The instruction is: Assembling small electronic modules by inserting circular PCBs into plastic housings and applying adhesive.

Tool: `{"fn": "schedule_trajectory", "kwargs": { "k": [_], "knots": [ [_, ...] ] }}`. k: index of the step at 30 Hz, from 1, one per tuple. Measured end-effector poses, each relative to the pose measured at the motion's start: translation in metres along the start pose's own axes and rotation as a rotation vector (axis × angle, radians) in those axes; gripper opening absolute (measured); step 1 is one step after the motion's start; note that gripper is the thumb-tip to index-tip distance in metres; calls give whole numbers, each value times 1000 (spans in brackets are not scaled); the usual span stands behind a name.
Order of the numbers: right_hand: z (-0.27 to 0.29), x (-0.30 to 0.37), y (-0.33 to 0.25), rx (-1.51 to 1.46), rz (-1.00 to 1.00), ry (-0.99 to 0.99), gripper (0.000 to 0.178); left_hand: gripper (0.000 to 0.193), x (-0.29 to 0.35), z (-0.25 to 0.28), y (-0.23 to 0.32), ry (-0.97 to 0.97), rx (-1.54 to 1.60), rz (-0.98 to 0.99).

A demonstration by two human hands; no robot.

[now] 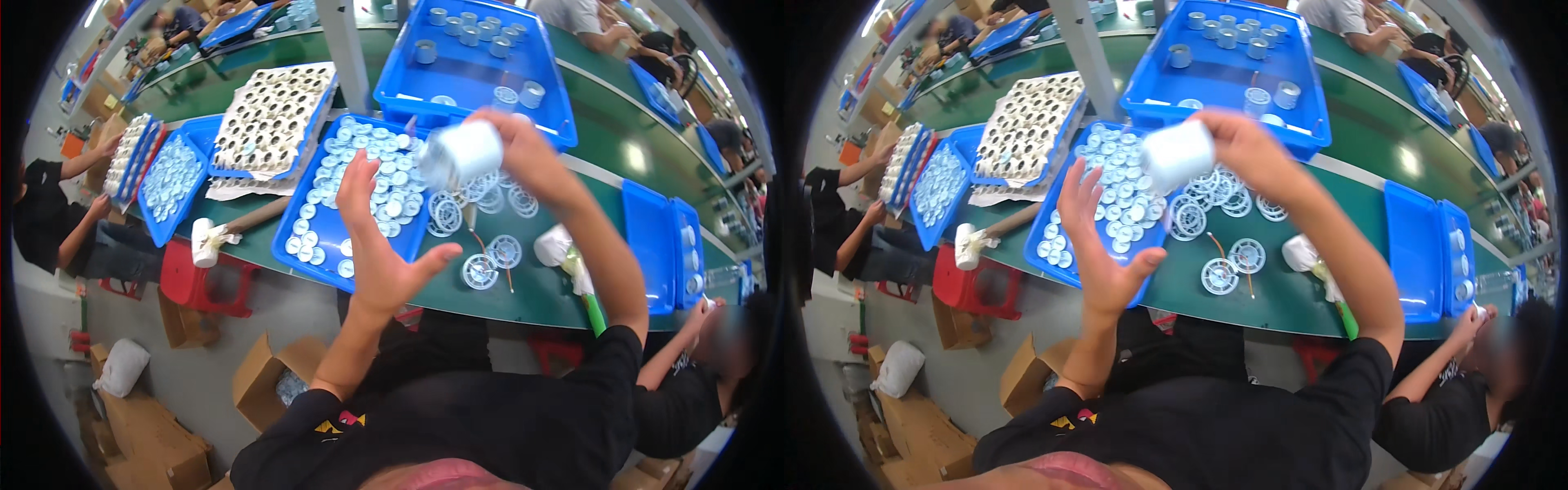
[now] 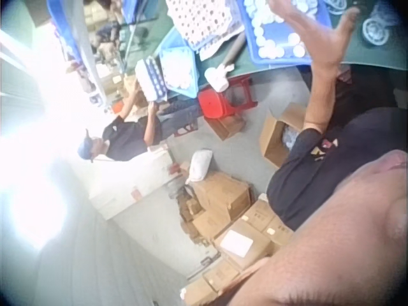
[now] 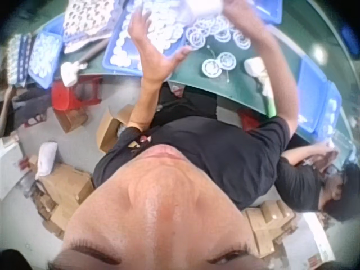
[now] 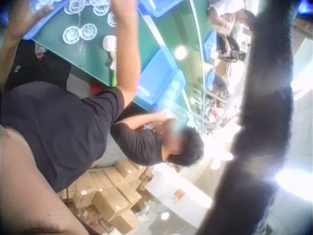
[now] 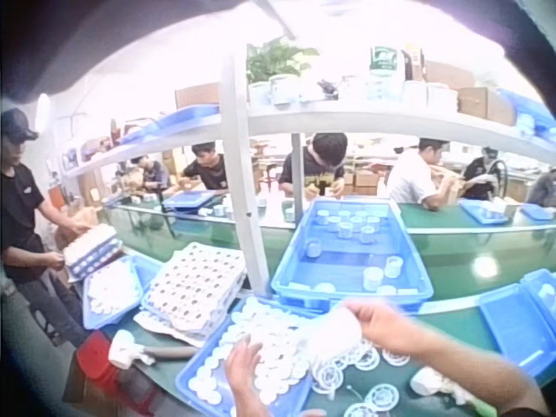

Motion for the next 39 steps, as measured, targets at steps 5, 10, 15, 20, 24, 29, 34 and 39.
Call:
{"fn": "schedule_trajectory", "kwargs": {
  "k": [5, 10, 15, 20, 24, 29, 34, 39],
  "knots": [
    [-57, 58, -8, -286, -220, -135, 23, 94, 15, -22, -3, 5, 93, -110],
    [28, -14, 28, 342, -62, 76, 24, 78, 31, -15, -5, -39, -27, 132],
    [167, -93, 122, 1155, -97, 608, 58, 69, 66, -36, -3, -363, -266, 274],
    [185, -124, 188, 1267, -408, 337, 79, 65, 91, -43, -10, -491, -412, 307],
    [155, -105, 139, 1241, -55, 648, 73, 64, 92, -41, -20, -498, -474, 377],
    [92, 29, 23, 936, 201, 320, 62, 63, 93, -52, -29, -555, -506, 328],
    [25, 200, 9, 944, -143, 308, 58, 63, 101, -59, -26, -562, -438, 249],
    [-29, 250, 61, 889, -280, 503, 67, 79, 114, -57, -22, -414, 43, 457]
  ]
}}
Point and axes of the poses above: each hand's wrist, its own x-axis away from the middle knuckle, its own z-axis out of the back of the hand, y = z × x, the point moved 5 cm from there along -x, towards the middle knuckle, and after that the axes turned 9 degrees about y, right-handed, at the moved point
